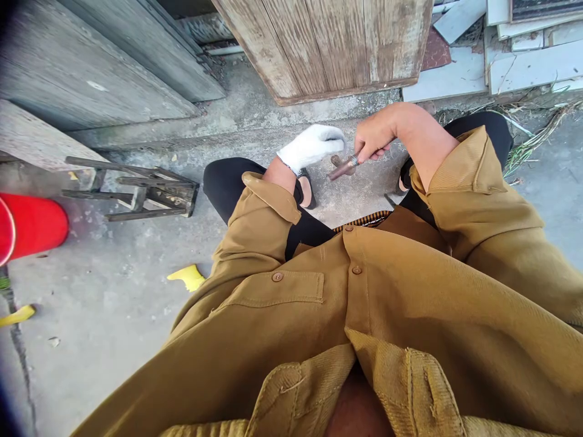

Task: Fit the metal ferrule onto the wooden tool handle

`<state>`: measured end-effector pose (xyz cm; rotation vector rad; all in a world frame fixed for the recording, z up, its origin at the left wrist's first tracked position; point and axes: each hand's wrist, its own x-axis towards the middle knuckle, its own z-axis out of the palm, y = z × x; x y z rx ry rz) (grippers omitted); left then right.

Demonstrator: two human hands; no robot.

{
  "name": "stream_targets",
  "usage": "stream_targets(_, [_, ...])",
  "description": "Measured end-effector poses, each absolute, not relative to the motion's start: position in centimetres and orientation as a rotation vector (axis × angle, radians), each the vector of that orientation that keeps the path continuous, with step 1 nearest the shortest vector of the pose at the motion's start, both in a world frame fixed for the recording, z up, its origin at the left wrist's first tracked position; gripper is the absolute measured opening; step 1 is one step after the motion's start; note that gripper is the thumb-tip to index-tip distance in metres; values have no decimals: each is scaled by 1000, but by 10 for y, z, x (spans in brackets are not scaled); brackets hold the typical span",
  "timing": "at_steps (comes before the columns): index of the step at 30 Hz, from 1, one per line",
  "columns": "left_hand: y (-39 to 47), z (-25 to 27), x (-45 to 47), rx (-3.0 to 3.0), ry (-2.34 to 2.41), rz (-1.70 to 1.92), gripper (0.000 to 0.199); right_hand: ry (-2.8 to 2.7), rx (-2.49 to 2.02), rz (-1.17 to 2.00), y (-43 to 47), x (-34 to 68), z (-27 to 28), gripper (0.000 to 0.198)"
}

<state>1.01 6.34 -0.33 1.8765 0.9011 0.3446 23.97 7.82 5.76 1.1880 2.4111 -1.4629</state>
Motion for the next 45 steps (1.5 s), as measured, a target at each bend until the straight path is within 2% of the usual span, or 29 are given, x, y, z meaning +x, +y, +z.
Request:
stream_targets(3, [72,-18,6,1748,832,480,19,2340,981,-1480,78,248,76,34])
stream_targets(7, [70,-27,5,1585,745,549,21,2602,1059,-1817,69,250,88,26])
stream_targets(12, [47,-3,9,1846,880,162,48,2561,1077,-2239,58,241,91,54])
stream_targets(17, [39,6,14,1957,1154,146,30,2506,1107,-2456,56,236,90,66])
stream_targets(19, [43,0,14,1939,1225,151,23,2502,1102,-2493,55,237,90,62])
stream_targets(22, [47,-8,8,1908,1266,228,22,2483,1283,-2479,53,241,93,37])
stream_targets(24, [47,-10,3,1896,1264,315,22,2476,1482,-2529,56,244,93,31])
stream_targets(26, [45,-9,-2,1898,1257,382,22,2382,1736,-2693,64,246,90,38])
stream_targets(29, [41,-5,-9,1948,1248,430,22,2005,2166,-2936,81,248,79,72])
stream_targets(31, [38,-4,-12,2002,1211,448,22,1841,2308,-2949,90,249,71,87])
stream_targets(37, [33,-4,-21,2141,985,498,20,1899,2257,-2718,107,255,42,90])
stream_targets(38, [33,-2,-22,2147,974,517,18,1832,2307,-2704,110,257,36,90])
stream_targets(40, [31,2,-24,2146,992,565,17,1468,2682,-2687,114,260,25,86])
stream_targets(42, [30,7,-26,2133,1045,603,20,1219,2892,-2656,117,262,16,67])
stream_targets(45, [29,13,-31,2108,1123,623,32,1127,2929,-2653,118,266,6,37])
